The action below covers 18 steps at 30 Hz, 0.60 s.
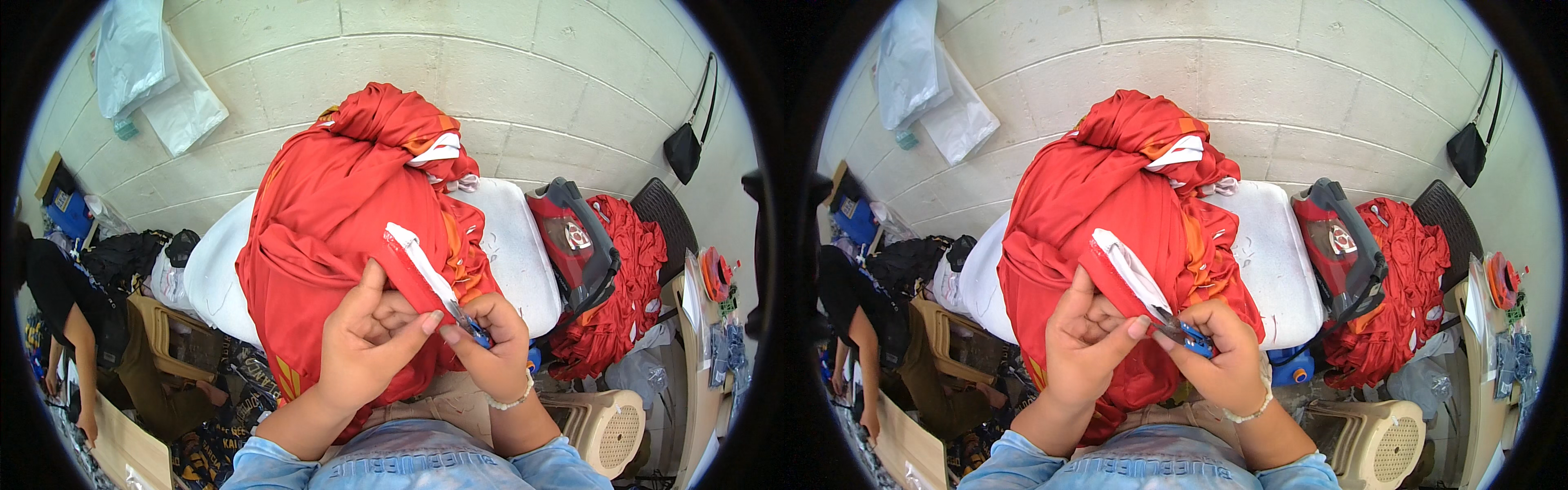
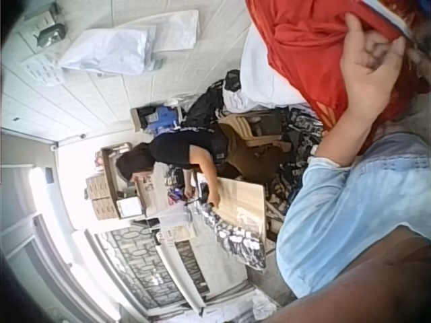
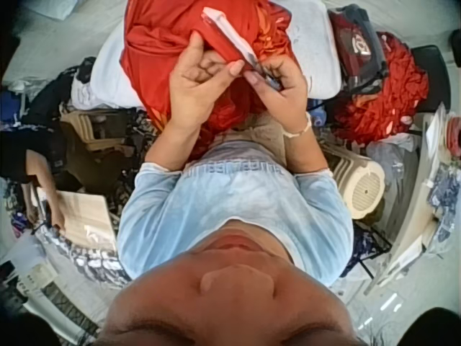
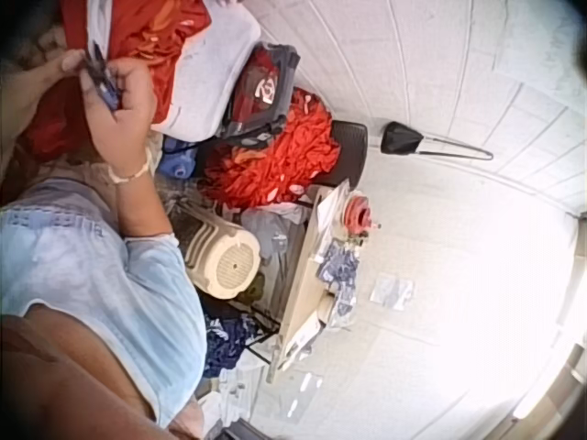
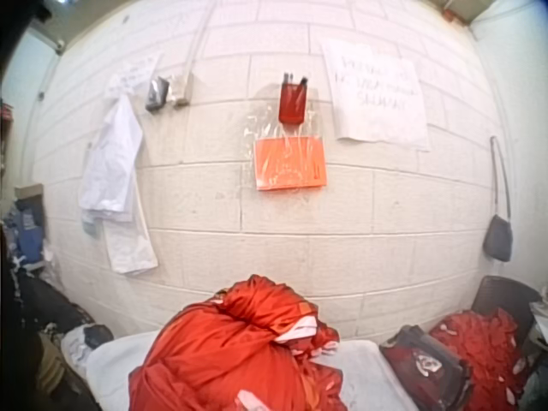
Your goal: The person uses a small knife to cut along the seam of a red and white garment. They repeatedly adjust the fabric and continue cutting along the edge, removing small pieces of material.
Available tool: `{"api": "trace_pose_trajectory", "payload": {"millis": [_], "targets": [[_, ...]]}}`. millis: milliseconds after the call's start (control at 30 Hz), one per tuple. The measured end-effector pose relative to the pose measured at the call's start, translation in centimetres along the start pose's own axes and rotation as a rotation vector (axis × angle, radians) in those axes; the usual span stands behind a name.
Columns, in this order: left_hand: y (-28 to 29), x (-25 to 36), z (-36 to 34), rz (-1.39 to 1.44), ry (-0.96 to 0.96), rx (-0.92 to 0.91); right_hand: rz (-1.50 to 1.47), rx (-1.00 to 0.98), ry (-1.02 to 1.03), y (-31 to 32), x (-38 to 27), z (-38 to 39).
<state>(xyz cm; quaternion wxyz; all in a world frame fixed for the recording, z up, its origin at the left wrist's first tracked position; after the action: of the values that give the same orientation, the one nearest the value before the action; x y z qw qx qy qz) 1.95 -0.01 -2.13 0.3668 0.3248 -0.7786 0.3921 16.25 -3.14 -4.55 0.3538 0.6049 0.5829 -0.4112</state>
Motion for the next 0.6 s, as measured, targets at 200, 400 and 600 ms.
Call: {"api": "trace_pose_trajectory", "payload": {"millis": [200, 400, 600], "targets": [[1.0, -0.3, -0.3, 0.049, 0.035, 0.094, 0.046, -0.037, -0.004, 0.2, 0.9, 0.1], [0.9, -0.1, -0.3, 0.001, 0.006, 0.047, -0.011, 0.053, 0.174, 0.3, -0.6, 0.4], [0.4, 0.1, -0.2, 0.014, -0.018, 0.003, 0.330, 0.033, 0.392, 0.6, -2.0, 0.4]]}}
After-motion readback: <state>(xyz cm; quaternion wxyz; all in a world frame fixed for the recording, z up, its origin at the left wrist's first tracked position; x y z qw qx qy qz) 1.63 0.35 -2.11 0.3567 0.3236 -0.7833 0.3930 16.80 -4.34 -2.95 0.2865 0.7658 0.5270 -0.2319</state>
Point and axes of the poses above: each hand's wrist, its own z-axis away from the middle knuckle, its own y-axis out of the back of the hand, x = y × z, the point moved 6 cm from there along -z, towards the middle knuckle, and after that the axes turned 1 degree about -x, right-handed, at the moved point
